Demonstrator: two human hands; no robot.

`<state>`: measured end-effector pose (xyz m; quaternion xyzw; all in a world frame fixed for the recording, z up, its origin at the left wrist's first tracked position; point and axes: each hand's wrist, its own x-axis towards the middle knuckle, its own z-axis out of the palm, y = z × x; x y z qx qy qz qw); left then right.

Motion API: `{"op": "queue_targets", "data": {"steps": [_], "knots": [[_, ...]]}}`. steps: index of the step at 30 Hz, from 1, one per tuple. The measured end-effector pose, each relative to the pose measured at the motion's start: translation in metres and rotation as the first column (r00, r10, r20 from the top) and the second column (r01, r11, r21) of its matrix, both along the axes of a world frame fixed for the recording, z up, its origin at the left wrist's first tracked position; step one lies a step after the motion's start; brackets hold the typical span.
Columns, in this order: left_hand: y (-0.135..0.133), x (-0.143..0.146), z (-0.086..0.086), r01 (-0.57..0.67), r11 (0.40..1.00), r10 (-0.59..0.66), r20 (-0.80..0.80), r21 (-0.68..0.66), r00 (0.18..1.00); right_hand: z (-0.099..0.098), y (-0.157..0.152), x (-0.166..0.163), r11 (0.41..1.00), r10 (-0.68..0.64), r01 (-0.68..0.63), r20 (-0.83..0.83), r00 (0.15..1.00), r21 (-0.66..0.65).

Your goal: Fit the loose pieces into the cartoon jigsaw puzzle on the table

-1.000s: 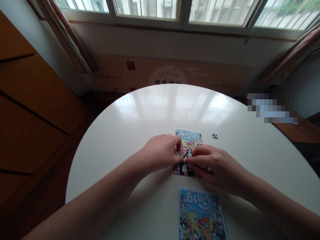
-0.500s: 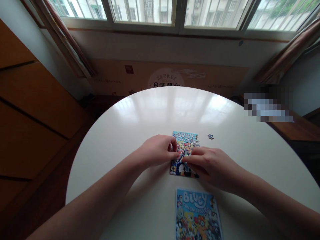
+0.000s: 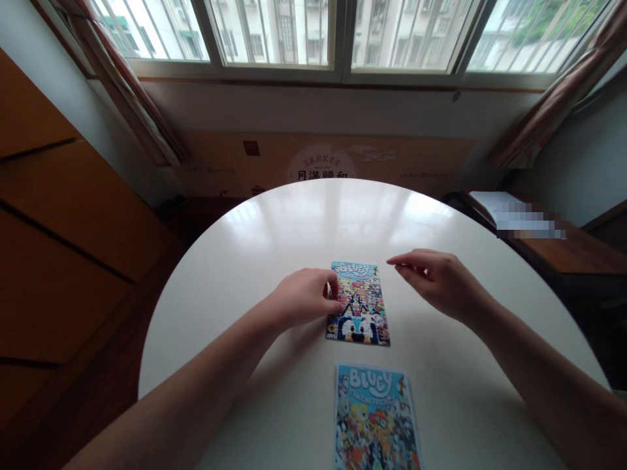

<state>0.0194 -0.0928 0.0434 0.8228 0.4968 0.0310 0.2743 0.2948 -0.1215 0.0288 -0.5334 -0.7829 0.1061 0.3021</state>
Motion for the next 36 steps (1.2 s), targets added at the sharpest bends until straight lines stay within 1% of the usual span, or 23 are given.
{"op": "queue_targets", "data": {"steps": [3,7,10,14,17,19,22,25,28,32,34,36], "knots": [[-0.001,0.000,0.000,-0.003,1.000,0.003,-0.005,-0.002,1.000,-0.002,0.010,0.016,0.988,-0.106,0.113,0.073,0.992,-0.101],[0.001,-0.003,0.001,0.013,1.000,-0.013,0.026,-0.019,1.000,-0.005,0.018,0.025,0.950,-0.129,0.169,0.162,0.978,-0.263],[0.005,-0.005,0.002,0.025,0.998,-0.022,0.042,-0.066,0.999,-0.007,0.021,0.026,0.928,-0.149,0.202,0.184,0.972,-0.314],[0.009,-0.007,0.002,0.011,0.996,-0.004,0.076,-0.093,0.997,-0.010,0.024,0.025,0.928,-0.160,0.218,0.206,0.965,-0.303],[0.012,-0.006,-0.001,-0.066,0.993,0.077,0.119,-0.098,0.990,-0.014,0.026,0.023,0.939,-0.172,0.228,0.222,0.960,-0.258],[0.014,-0.006,-0.003,-0.117,0.992,0.125,0.153,-0.056,0.980,-0.016,0.027,0.022,0.948,-0.175,0.227,0.232,0.957,-0.222],[0.017,-0.007,-0.006,-0.166,0.984,0.150,0.207,0.065,0.967,-0.017,0.027,0.022,0.957,-0.167,0.213,0.225,0.960,-0.198],[0.020,-0.008,-0.009,-0.214,0.965,0.173,0.246,0.149,0.954,-0.015,0.028,0.023,0.957,-0.150,0.195,0.210,0.966,-0.216],[0.023,-0.010,-0.012,-0.257,0.947,0.198,0.282,0.192,0.939,-0.013,0.028,0.024,0.946,-0.155,0.200,0.185,0.970,-0.255],[0.026,-0.011,-0.016,-0.290,0.935,0.211,0.335,0.207,0.918,-0.013,0.028,0.026,0.923,-0.175,0.218,0.159,0.972,-0.316],[0.028,-0.012,-0.018,-0.293,0.933,0.206,0.359,0.206,0.910,-0.014,0.028,0.028,0.923,-0.174,0.210,0.136,0.975,-0.322],[0.028,-0.012,-0.018,-0.292,0.932,0.196,0.383,0.213,0.903,-0.014,0.026,0.026,0.933,-0.154,0.173,0.084,0.984,-0.314]]}}
